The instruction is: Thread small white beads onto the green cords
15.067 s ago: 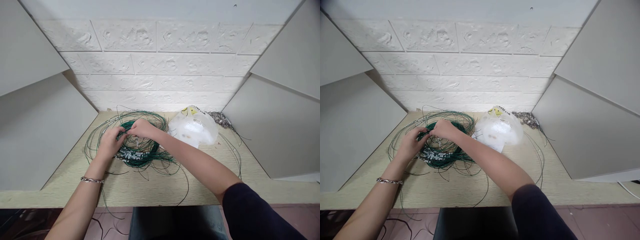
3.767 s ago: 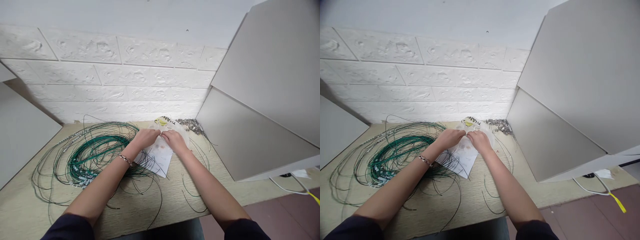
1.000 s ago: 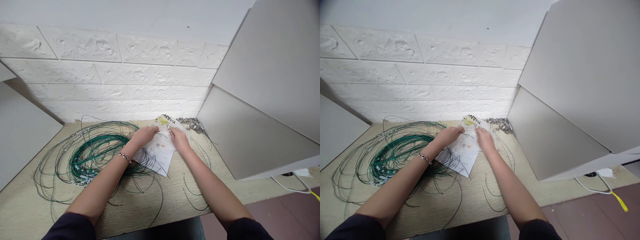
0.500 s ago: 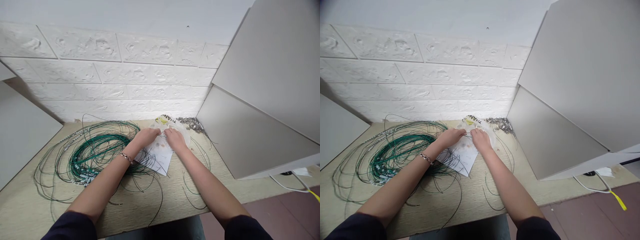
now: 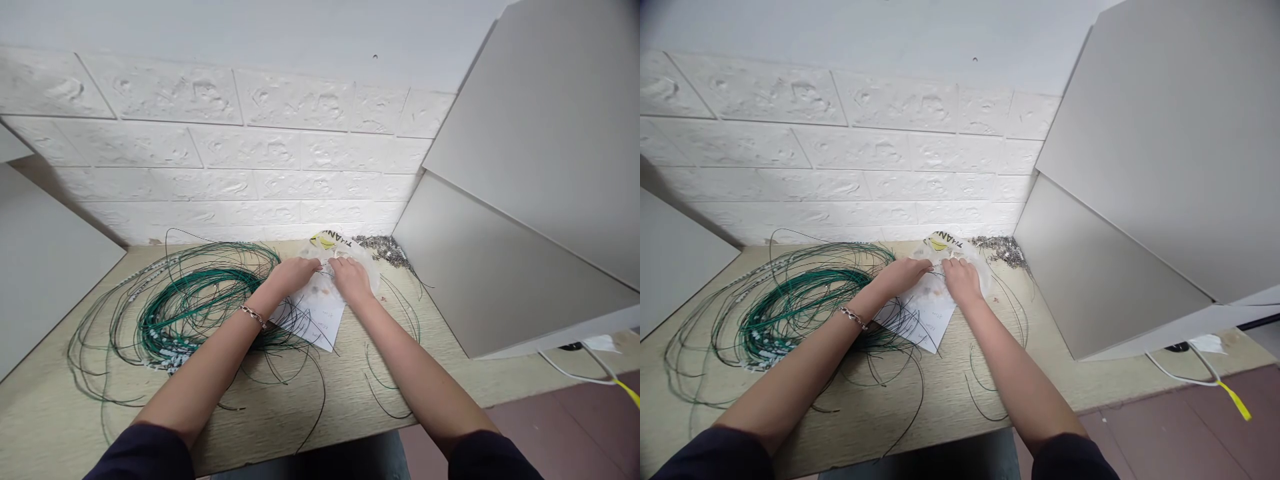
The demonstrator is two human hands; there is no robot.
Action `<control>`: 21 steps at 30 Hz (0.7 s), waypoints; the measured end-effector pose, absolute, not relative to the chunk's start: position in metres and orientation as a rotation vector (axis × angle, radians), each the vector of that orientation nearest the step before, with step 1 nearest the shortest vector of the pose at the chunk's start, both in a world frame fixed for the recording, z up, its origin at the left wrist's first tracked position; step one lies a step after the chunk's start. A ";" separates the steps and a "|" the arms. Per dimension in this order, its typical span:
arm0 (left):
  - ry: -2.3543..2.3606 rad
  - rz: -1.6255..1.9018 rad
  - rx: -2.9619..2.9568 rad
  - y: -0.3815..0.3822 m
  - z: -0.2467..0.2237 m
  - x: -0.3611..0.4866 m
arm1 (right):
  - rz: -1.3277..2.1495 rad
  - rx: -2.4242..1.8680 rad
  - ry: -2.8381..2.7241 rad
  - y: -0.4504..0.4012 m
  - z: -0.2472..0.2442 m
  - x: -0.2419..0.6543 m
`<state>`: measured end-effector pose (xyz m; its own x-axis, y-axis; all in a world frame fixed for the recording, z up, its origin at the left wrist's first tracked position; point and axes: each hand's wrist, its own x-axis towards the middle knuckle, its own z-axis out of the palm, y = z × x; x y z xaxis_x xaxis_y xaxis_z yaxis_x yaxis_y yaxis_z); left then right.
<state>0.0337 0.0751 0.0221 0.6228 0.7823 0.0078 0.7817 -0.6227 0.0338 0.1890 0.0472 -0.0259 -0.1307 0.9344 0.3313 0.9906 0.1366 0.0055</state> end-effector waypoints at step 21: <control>1.301 0.003 2.839 0.073 0.019 0.036 | -0.231 -1.732 -2.086 0.051 -0.032 0.189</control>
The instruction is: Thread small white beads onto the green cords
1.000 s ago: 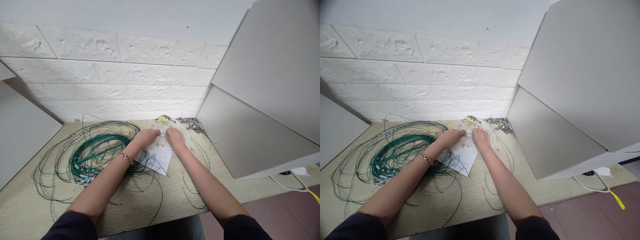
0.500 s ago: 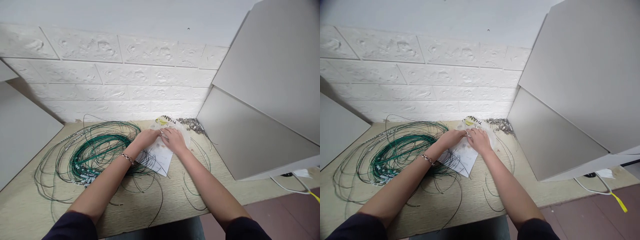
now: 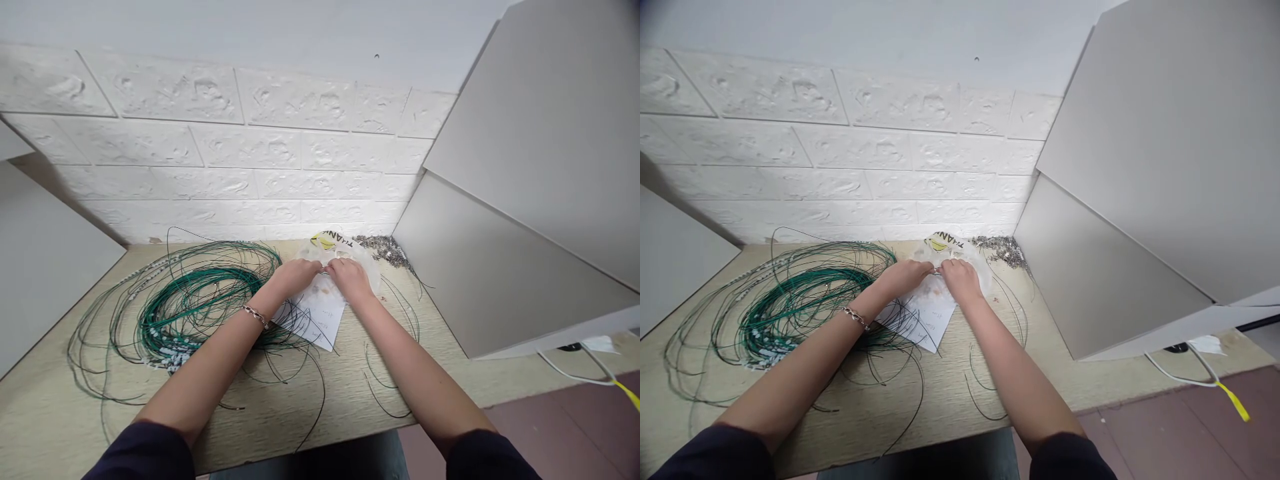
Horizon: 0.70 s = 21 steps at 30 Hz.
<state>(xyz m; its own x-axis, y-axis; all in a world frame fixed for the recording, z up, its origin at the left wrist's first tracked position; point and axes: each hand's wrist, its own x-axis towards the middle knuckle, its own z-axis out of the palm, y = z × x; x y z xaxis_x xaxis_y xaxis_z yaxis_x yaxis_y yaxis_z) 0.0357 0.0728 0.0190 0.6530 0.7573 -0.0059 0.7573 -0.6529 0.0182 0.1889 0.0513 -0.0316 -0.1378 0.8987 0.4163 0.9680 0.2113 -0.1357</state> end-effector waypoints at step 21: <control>1.302 0.179 2.954 0.074 0.012 0.036 | -0.098 -1.514 -1.977 0.046 -0.032 0.195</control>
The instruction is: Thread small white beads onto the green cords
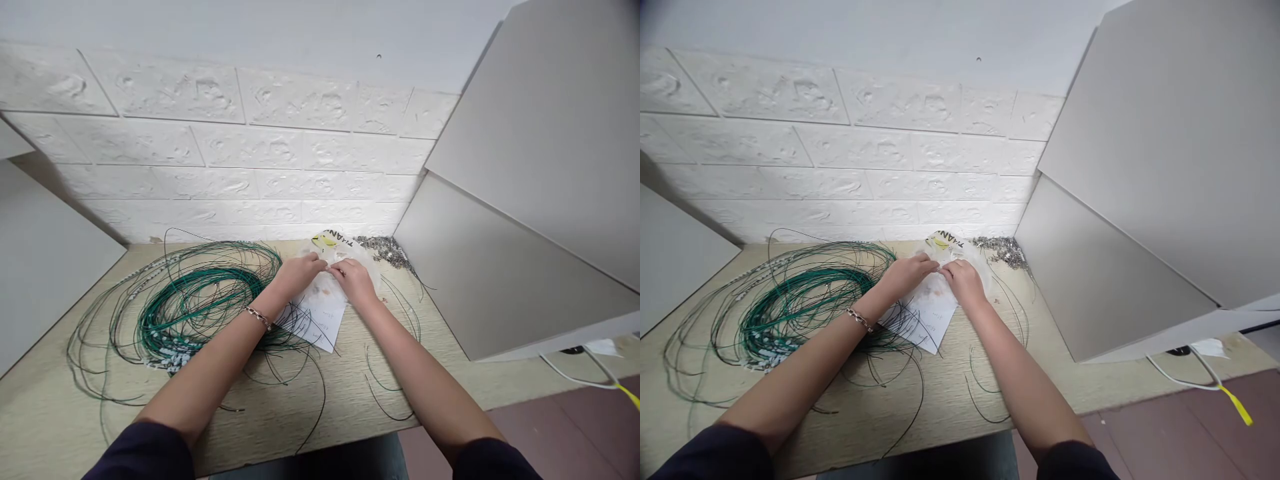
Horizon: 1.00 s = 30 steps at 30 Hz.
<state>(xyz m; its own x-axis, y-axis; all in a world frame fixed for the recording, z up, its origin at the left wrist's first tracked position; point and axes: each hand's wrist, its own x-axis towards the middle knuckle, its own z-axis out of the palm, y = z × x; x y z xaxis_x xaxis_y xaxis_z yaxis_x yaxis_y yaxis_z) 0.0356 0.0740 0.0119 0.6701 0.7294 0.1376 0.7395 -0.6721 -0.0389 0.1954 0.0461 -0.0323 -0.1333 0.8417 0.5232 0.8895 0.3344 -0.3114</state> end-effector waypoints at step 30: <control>-1.238 -0.235 -2.772 0.075 0.004 0.037 | 0.092 -1.537 -1.936 0.044 -0.027 0.187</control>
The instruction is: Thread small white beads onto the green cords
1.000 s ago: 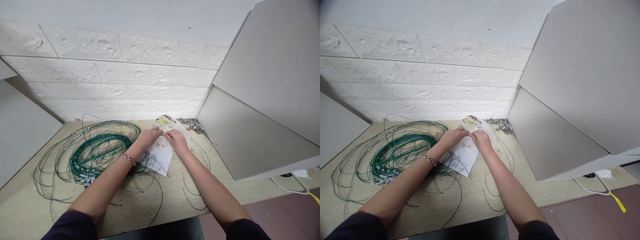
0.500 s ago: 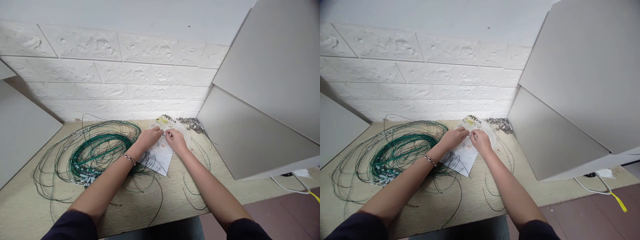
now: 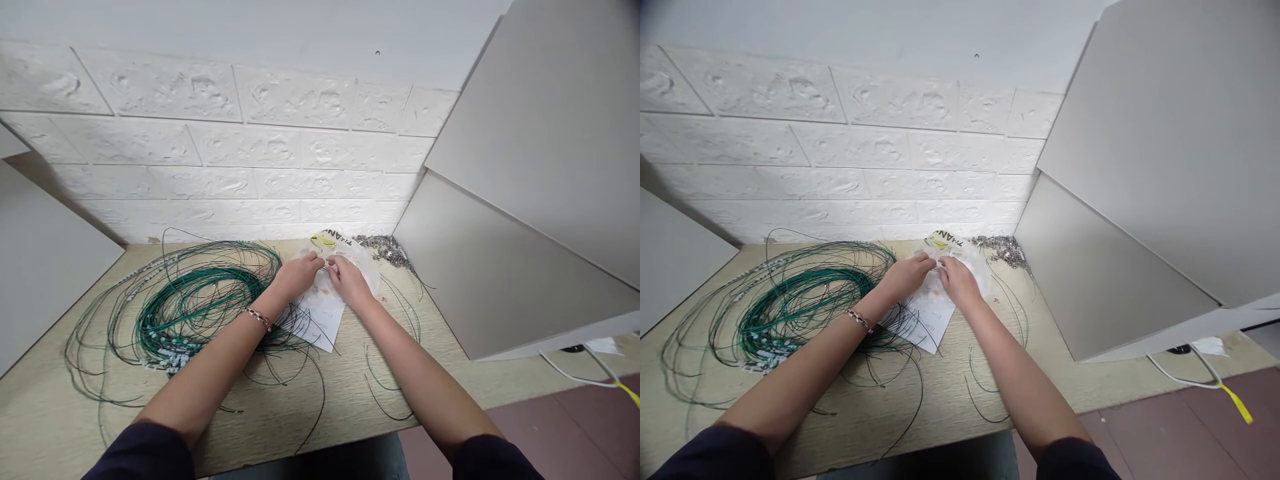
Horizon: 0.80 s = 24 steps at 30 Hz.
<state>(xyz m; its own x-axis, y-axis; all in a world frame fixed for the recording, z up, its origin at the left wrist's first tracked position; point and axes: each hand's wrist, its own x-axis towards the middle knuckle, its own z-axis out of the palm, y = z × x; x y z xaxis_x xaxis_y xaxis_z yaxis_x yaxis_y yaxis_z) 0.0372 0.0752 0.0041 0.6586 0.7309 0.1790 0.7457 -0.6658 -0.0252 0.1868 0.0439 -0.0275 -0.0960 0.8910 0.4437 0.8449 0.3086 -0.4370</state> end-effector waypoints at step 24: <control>-1.275 -0.337 -2.818 0.080 -0.008 0.037 | -0.042 -1.485 -2.044 0.044 -0.032 0.191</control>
